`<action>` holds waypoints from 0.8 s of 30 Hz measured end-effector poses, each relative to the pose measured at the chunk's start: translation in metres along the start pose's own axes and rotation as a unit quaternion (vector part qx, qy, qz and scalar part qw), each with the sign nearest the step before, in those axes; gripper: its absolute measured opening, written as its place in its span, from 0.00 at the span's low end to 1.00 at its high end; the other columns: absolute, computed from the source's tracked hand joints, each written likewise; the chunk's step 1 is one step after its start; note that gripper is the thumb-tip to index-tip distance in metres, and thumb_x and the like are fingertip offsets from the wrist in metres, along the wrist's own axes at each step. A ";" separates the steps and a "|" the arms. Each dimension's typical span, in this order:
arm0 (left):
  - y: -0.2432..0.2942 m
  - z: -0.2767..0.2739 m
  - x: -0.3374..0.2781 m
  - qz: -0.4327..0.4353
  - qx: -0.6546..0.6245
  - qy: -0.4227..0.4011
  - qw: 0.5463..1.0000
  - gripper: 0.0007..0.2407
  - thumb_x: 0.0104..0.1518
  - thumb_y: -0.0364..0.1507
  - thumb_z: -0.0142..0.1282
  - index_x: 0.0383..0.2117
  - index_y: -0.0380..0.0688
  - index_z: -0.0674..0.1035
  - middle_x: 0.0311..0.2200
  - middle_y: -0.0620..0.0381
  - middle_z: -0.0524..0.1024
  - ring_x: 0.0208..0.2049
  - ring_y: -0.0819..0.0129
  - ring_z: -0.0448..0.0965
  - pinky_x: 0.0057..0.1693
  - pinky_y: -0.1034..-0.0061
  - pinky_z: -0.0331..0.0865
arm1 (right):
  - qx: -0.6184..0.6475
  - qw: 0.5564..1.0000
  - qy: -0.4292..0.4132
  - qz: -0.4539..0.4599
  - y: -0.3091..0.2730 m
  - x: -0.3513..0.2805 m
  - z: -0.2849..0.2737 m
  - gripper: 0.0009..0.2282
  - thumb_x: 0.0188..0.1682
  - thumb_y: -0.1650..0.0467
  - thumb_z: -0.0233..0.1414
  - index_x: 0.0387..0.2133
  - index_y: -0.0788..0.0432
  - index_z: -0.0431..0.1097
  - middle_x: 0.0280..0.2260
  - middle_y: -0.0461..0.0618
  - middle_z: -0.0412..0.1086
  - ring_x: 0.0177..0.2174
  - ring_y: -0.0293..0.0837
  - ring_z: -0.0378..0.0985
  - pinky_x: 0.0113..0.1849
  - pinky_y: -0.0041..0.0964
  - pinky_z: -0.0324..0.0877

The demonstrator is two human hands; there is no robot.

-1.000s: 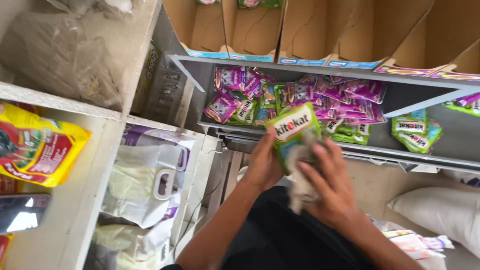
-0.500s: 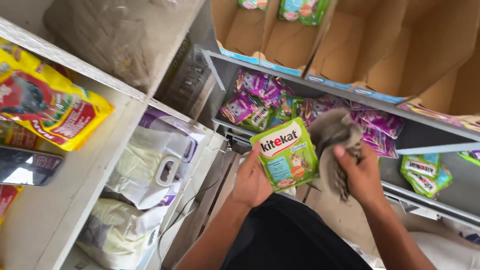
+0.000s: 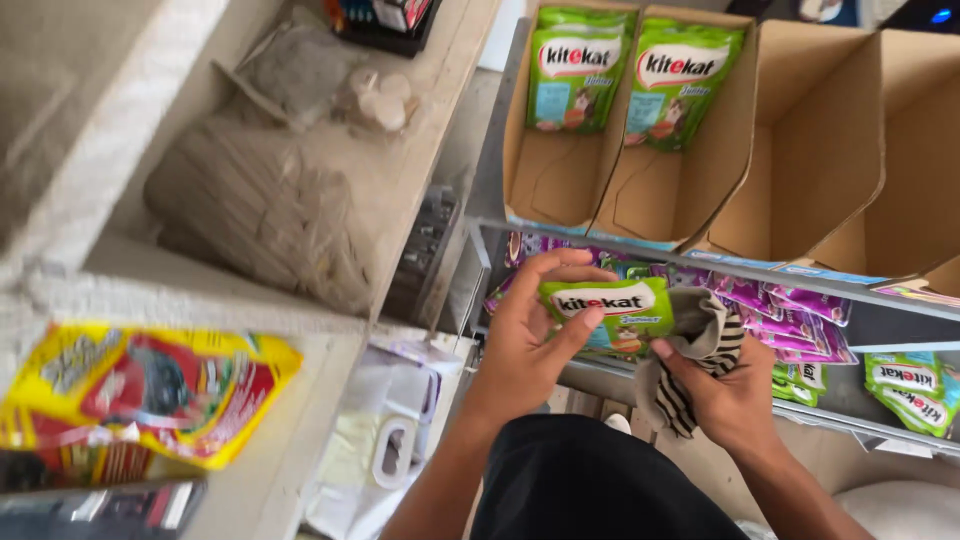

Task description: Wiping down cat food pouches with a cloth and stocking them into display boxes on a grocery shelf.

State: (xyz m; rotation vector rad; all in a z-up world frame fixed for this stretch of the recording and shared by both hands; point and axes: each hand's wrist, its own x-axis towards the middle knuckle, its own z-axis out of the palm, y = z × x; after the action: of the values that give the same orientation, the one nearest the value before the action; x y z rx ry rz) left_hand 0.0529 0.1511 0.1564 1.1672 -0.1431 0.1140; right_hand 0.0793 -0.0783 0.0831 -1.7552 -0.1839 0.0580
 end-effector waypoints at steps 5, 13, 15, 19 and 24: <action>0.048 -0.037 0.044 -0.001 0.227 -0.064 0.972 0.10 0.58 0.18 0.58 0.45 0.36 0.80 0.40 0.55 0.81 0.32 0.74 0.74 0.38 0.84 0.68 | -0.005 0.999 0.005 -0.040 -0.023 0.030 0.029 0.04 0.44 0.78 0.60 0.31 0.65 0.75 0.24 0.44 0.75 0.21 0.33 0.69 0.25 0.26 0.67; 0.070 -0.053 0.116 0.173 0.224 -0.086 0.955 0.11 0.59 0.15 0.57 0.47 0.38 0.76 0.41 0.51 0.79 0.35 0.70 0.78 0.38 0.83 0.73 | -0.325 0.920 0.000 -0.217 -0.036 0.068 0.048 0.35 0.30 0.73 0.63 0.57 0.67 0.63 0.54 0.62 0.66 0.48 0.59 0.73 0.47 0.48 0.71; 0.084 -0.047 0.132 0.184 0.251 -0.061 0.948 0.10 0.60 0.16 0.56 0.47 0.36 0.77 0.39 0.51 0.80 0.34 0.70 0.79 0.39 0.80 0.74 | -0.353 0.907 -0.006 -0.229 -0.044 0.077 0.058 0.35 0.30 0.72 0.63 0.58 0.63 0.64 0.53 0.61 0.66 0.47 0.58 0.72 0.47 0.48 0.70; 0.088 -0.052 0.175 0.245 0.331 -0.036 0.911 0.09 0.58 0.15 0.55 0.44 0.35 0.77 0.36 0.51 0.82 0.31 0.69 0.80 0.37 0.77 0.76 | -0.450 0.850 -0.019 -0.274 -0.041 0.092 0.076 0.35 0.33 0.65 0.63 0.61 0.51 0.66 0.52 0.61 0.64 0.46 0.57 0.68 0.45 0.52 0.64; 0.067 -0.064 0.212 0.242 0.417 -0.046 0.875 0.10 0.52 0.16 0.58 0.40 0.38 0.78 0.29 0.55 0.81 0.25 0.68 0.72 0.35 0.73 0.70 | -0.496 0.829 -0.014 -0.257 -0.030 0.091 0.087 0.33 0.31 0.63 0.62 0.56 0.47 0.68 0.57 0.60 0.61 0.50 0.57 0.66 0.49 0.56 0.58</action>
State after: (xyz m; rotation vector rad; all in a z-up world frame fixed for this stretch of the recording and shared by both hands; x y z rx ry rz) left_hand 0.2547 0.2391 0.2284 1.9853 -0.5063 0.6113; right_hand 0.1540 0.0258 0.1015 -2.6722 -0.8205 -0.4919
